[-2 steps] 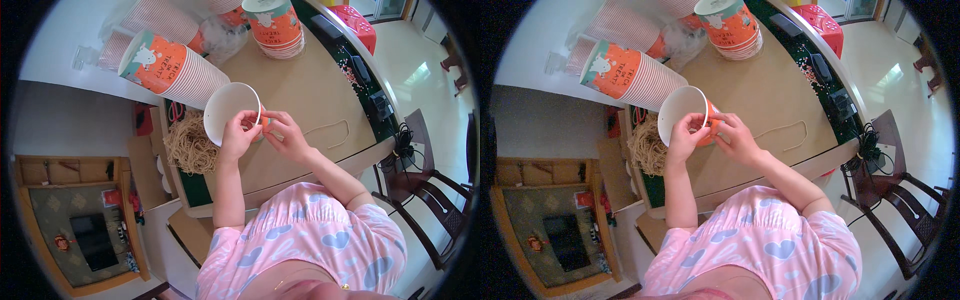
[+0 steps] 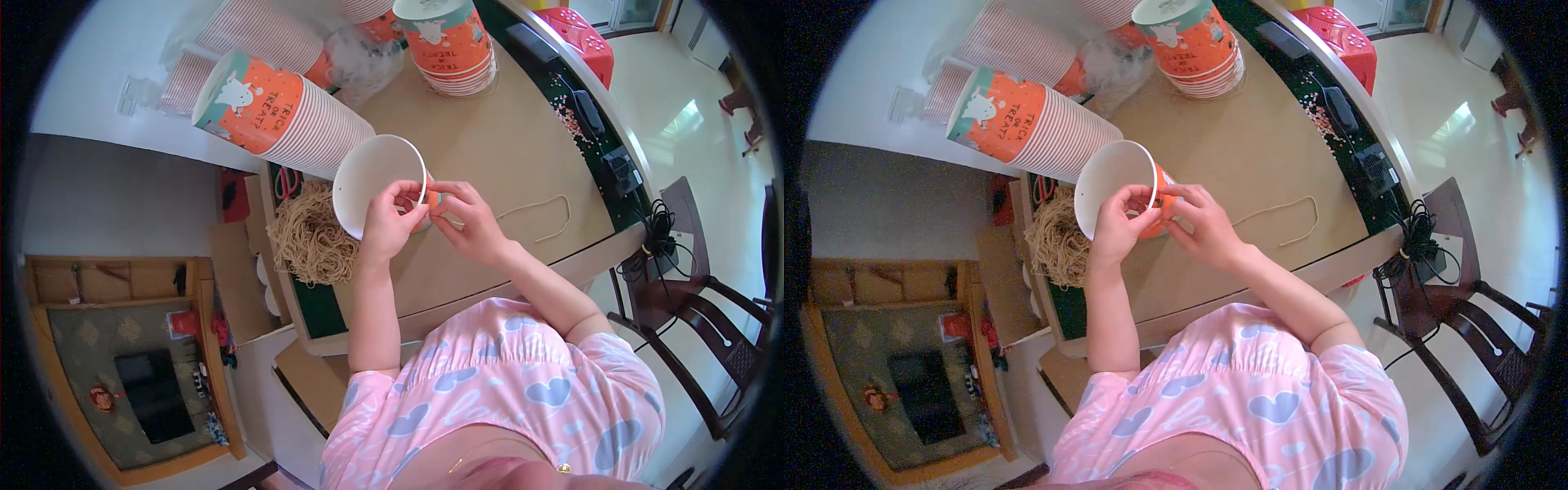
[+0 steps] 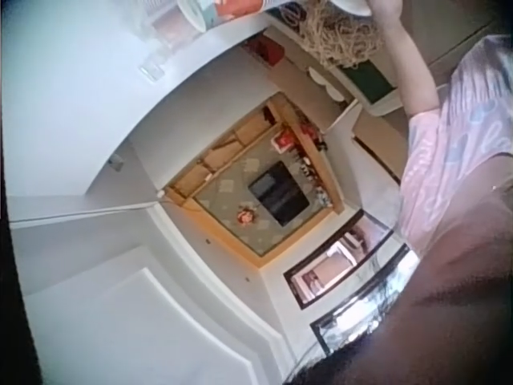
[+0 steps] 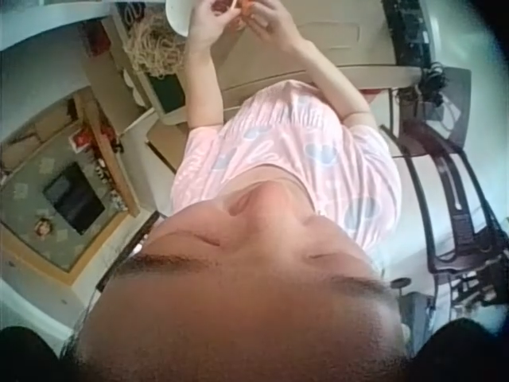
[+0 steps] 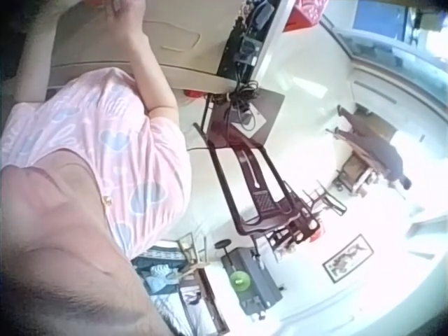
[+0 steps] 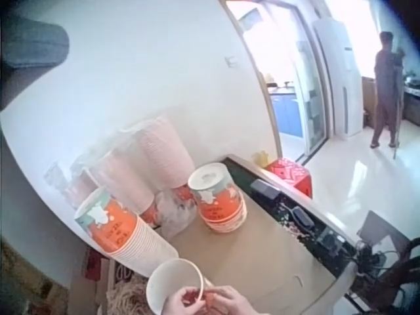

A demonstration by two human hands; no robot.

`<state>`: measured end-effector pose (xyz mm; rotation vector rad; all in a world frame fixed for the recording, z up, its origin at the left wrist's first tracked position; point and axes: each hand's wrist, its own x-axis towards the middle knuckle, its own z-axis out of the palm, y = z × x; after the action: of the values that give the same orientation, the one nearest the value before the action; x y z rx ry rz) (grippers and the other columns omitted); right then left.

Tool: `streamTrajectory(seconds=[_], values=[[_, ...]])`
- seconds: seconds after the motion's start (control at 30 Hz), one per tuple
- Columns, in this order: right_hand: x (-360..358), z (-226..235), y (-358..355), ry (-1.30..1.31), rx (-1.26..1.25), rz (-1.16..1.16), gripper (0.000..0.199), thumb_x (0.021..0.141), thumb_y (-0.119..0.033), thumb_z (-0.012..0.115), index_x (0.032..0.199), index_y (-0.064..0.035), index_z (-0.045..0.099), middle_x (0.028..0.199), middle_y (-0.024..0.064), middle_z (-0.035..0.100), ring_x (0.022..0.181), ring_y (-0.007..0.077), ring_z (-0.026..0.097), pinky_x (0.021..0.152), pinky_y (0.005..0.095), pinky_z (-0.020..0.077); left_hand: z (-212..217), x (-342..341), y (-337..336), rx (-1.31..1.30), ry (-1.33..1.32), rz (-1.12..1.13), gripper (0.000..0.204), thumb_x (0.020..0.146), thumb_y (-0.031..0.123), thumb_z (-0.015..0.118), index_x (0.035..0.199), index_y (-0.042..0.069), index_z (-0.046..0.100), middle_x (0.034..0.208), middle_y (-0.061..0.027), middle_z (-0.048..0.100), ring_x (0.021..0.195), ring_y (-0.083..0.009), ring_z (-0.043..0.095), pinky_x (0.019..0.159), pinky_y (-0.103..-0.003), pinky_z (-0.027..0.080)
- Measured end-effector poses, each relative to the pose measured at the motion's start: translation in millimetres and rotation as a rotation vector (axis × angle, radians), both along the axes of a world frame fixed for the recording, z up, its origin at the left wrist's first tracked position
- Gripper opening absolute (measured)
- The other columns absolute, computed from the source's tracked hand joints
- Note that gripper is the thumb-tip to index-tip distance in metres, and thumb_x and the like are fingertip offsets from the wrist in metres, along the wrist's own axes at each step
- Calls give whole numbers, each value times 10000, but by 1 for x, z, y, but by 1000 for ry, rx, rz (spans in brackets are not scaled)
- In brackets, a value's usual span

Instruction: Preparing decorative Halloween-themed paper cups by threading and tying string through pre-punched holes.

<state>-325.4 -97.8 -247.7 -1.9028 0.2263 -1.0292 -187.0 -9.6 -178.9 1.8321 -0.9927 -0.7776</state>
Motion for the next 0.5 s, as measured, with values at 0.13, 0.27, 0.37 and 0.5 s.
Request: streamTrajectory(seconds=[0.13, 0.27, 0.37, 0.5], values=[[-2, -3, -2, 16, 9, 0, 141, 779, 2, 684, 853, -36, 570, 1218, 146, 586, 1106, 326, 554, 908, 407, 465, 1, -2, -1, 0, 1, 9, 246, 803, -16, 677, 1041, -40, 618, 820, -25, 635, 667, -61, 561, 550, -215, 503], [0, 2, -2, -35, 64, -23, 135, 782, 10, 678, 871, -35, 587, 1210, 149, 594, 1089, 325, 570, 896, 401, 479, -1, -1, 1, 13, -41, -6, 246, 800, -16, 678, 1038, -34, 621, 833, -23, 642, 679, -59, 562, 576, -219, 502], [2, 2, -2, -65, 78, -5, 131, 783, 9, 677, 875, -33, 593, 1198, 141, 606, 1084, 322, 579, 888, 396, 488, 0, -1, 4, 22, -41, -12, 246, 799, -15, 681, 1037, -30, 621, 839, -20, 646, 677, -57, 560, 586, -221, 500], [4, -4, 1, -38, -113, -64, 135, 774, 2, 686, 868, -34, 596, 1166, 109, 634, 1094, 313, 581, 876, 402, 497, -2, 2, 6, 26, -18, 13, 246, 798, -12, 685, 1036, -27, 622, 843, -18, 648, 674, -57, 559, 581, -219, 495]])
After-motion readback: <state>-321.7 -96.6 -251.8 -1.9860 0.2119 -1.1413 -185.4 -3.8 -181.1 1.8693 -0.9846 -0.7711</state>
